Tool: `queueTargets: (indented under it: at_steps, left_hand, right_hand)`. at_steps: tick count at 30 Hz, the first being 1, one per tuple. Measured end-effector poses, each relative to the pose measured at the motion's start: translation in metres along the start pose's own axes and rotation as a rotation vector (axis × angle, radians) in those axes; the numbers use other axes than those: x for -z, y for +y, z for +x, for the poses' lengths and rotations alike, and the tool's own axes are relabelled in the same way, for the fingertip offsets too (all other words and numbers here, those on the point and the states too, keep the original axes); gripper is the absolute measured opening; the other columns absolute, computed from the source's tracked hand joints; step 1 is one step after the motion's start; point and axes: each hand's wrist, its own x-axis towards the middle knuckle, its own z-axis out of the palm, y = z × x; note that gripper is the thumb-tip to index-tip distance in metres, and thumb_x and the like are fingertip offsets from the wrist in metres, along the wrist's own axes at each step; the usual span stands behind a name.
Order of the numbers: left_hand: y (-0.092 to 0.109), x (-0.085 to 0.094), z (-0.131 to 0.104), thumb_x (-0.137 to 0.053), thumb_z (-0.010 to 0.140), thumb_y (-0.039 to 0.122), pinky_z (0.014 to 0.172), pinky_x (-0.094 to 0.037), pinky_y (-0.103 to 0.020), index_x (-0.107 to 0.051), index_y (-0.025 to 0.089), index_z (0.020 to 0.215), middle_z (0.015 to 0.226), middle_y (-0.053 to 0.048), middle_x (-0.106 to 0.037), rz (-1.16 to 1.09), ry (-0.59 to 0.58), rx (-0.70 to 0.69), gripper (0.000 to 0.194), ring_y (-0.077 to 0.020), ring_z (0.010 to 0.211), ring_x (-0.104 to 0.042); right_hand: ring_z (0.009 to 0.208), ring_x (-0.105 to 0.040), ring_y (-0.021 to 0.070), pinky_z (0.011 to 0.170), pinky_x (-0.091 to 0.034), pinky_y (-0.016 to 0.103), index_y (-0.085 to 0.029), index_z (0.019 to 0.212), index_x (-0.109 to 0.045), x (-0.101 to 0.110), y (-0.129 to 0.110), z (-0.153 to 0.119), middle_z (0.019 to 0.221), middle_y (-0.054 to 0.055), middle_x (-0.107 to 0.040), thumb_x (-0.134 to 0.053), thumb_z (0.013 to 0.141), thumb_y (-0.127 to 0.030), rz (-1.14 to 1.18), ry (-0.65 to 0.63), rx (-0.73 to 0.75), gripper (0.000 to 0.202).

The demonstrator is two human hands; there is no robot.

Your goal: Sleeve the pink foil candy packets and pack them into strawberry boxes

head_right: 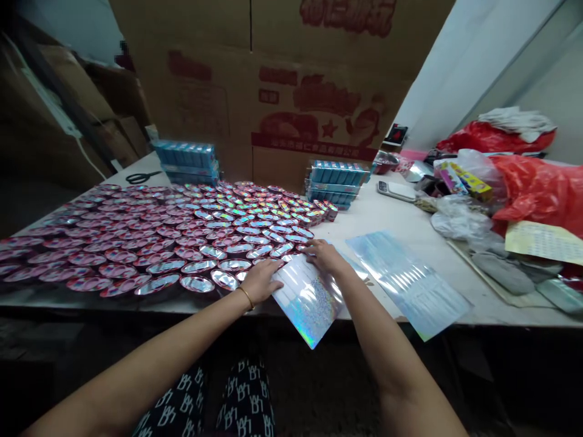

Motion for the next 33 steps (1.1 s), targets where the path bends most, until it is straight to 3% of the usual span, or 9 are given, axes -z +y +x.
queueTargets:
  at_steps: [5,8,11,14,18,21,25,30,33]
  left_hand:
    - [-0.006,-0.015,0.005,-0.057,0.071,0.014,0.087,-0.042,-0.031,-0.055,0.019,0.109,0.099,-0.006,-0.056,-0.067,0.076,0.037,0.039,-0.0187,0.096,-0.052]
    - [-0.008,-0.020,0.006,-0.057,0.070,0.013,0.087,-0.042,-0.031,-0.056,0.018,0.107,0.097,-0.006,-0.057,-0.114,0.121,0.053,0.037,-0.0183,0.094,-0.052]
    - [-0.007,-0.023,0.007,-0.056,0.070,0.014,0.085,-0.043,-0.031,-0.059,0.017,0.101,0.095,-0.007,-0.057,-0.110,0.126,0.047,0.031,-0.0191,0.093,-0.053]
    - [-0.005,-0.023,0.010,-0.056,0.069,0.015,0.083,-0.044,-0.031,-0.061,0.018,0.096,0.094,-0.007,-0.058,-0.098,0.098,0.050,0.027,-0.0193,0.091,-0.054]
    - [-0.011,-0.013,0.007,-0.058,0.067,0.016,0.084,-0.044,-0.030,-0.057,0.017,0.108,0.101,-0.008,-0.058,-0.162,0.141,0.114,0.042,-0.0195,0.094,-0.053]
    - [-0.019,0.003,-0.011,-0.057,0.070,0.023,0.087,-0.043,-0.029,-0.051,0.015,0.117,0.105,-0.007,-0.058,-0.250,0.208,0.155,0.048,-0.0185,0.096,-0.053]
    - [-0.030,0.019,-0.042,-0.052,0.077,0.030,0.093,-0.038,-0.034,-0.054,0.020,0.114,0.118,-0.007,-0.052,-0.160,0.263,0.028,0.039,-0.0207,0.106,-0.047]
    - [-0.032,0.013,-0.051,-0.055,0.076,0.037,0.088,-0.037,-0.048,-0.054,0.027,0.114,0.127,-0.006,-0.046,0.053,0.099,-0.048,0.040,-0.0289,0.109,-0.043]
    - [-0.036,0.009,-0.046,-0.056,0.076,0.035,0.092,-0.035,-0.046,-0.054,0.024,0.113,0.128,-0.007,-0.047,-0.150,0.183,-0.006,0.039,-0.0265,0.112,-0.042]
  right_hand:
    - [0.097,-0.055,0.0203,0.085,-0.043,0.032,-0.024,0.098,-0.067,-0.010,0.004,-0.016,0.110,0.007,-0.060,-0.047,0.083,-0.027,0.018,0.170,0.052,0.025]
    - [0.093,-0.056,0.0192,0.082,-0.044,0.032,-0.021,0.090,-0.067,-0.003,-0.002,-0.027,0.106,0.008,-0.061,-0.042,0.085,-0.027,-0.044,0.244,0.049,0.026]
    - [0.088,-0.055,0.0192,0.078,-0.044,0.032,-0.020,0.079,-0.064,0.030,-0.018,-0.035,0.099,0.008,-0.062,-0.043,0.084,-0.028,-0.107,0.250,0.111,0.023]
    - [0.083,-0.055,0.0202,0.074,-0.043,0.033,-0.020,0.074,-0.061,0.083,-0.038,-0.037,0.092,0.008,-0.061,-0.044,0.083,-0.031,-0.158,0.238,0.134,0.022]
    - [0.065,-0.054,0.0174,0.061,-0.039,0.030,-0.022,0.072,-0.060,0.132,-0.072,-0.022,0.079,0.007,-0.063,-0.050,0.079,-0.035,-0.093,0.370,0.001,0.018]
    - [0.054,-0.051,0.0144,0.055,-0.036,0.027,-0.021,0.068,-0.060,0.129,-0.099,0.004,0.063,0.003,-0.060,-0.049,0.078,-0.034,0.011,0.319,-0.068,0.020]
    - [0.063,-0.053,0.0155,0.059,-0.036,0.026,-0.019,0.069,-0.060,0.109,-0.116,0.040,0.069,0.004,-0.061,-0.045,0.078,-0.031,-0.054,0.416,-0.091,0.022]
    - [0.066,-0.053,0.0153,0.061,-0.036,0.027,-0.019,0.070,-0.061,0.116,-0.128,0.054,0.073,0.005,-0.061,-0.048,0.076,-0.031,-0.030,0.466,-0.117,0.019]
    - [0.055,-0.049,0.0129,0.054,-0.034,0.026,-0.017,0.065,-0.061,0.114,-0.143,0.056,0.058,0.002,-0.057,-0.052,0.072,-0.037,0.236,0.343,-0.187,0.023]
